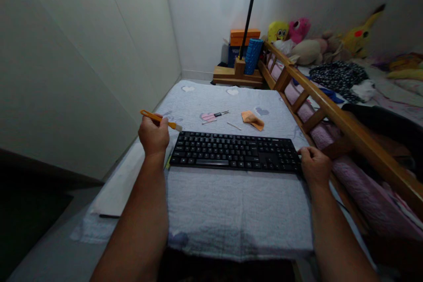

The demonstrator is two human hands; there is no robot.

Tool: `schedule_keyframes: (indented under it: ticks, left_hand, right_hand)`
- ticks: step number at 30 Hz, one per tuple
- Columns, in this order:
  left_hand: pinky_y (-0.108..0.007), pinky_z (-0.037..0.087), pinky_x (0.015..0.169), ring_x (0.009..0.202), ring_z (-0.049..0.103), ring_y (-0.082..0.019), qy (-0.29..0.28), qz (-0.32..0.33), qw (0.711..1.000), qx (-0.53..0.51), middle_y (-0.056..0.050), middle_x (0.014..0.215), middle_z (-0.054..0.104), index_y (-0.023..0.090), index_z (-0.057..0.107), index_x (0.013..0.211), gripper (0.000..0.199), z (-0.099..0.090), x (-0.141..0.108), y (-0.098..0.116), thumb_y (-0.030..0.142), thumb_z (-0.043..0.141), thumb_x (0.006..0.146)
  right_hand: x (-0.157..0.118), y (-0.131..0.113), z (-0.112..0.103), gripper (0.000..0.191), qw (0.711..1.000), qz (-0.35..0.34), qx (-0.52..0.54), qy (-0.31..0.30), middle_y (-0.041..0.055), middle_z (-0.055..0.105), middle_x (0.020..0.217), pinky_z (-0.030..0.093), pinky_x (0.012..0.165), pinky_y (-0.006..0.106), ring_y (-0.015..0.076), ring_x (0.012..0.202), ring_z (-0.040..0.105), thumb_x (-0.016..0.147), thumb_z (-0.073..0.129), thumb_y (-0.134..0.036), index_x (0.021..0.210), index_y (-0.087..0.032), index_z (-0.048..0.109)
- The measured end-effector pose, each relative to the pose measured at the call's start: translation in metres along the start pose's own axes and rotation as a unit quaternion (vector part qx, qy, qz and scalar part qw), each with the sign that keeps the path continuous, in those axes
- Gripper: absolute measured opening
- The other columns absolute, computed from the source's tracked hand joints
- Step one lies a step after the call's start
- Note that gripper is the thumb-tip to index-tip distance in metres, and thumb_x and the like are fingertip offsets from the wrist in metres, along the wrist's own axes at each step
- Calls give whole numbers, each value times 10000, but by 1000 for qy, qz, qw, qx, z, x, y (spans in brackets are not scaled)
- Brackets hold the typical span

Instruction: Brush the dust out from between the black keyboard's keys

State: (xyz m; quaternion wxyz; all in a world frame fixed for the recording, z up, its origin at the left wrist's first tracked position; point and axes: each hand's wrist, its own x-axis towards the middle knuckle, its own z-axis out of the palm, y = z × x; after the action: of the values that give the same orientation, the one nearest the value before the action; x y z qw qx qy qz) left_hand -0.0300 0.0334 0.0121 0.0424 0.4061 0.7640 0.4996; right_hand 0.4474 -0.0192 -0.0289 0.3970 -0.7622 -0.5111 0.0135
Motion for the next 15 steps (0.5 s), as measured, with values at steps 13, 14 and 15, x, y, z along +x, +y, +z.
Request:
schedule_keyframes:
  ticks: [13, 14, 15]
  left_hand:
    - [-459, 521, 959, 952, 705, -309, 15, 12, 997, 80, -107, 938, 730, 177, 669, 927, 195, -4, -5, 6, 313, 650, 789]
    - [-449, 526, 950, 942, 706, -300, 18, 15, 997, 71, -108, 943, 732, 173, 668, 938, 204, -2, -4, 4, 314, 647, 793]
    - [-430, 534, 932, 923, 708, -286, 16, 18, 998, 56, -105, 942, 733, 168, 668, 950, 214, 0, -3, 1, 317, 643, 798]
  right_hand:
    - [-1, -2, 0, 343, 1000, 8, 6, 1, 55, 643, 632, 394, 642, 319, 224, 652, 599, 762, 493, -436, 715, -174, 709]
    - [-1, -3, -1, 338, 1000, 8, 7, 1, 54, 643, 629, 393, 638, 319, 221, 646, 596, 760, 494, -433, 711, -175, 708]
    - [-1, -3, -1, 333, 1000, 9, 7, 1, 53, 644, 627, 393, 636, 318, 219, 642, 593, 758, 495, -429, 708, -176, 706]
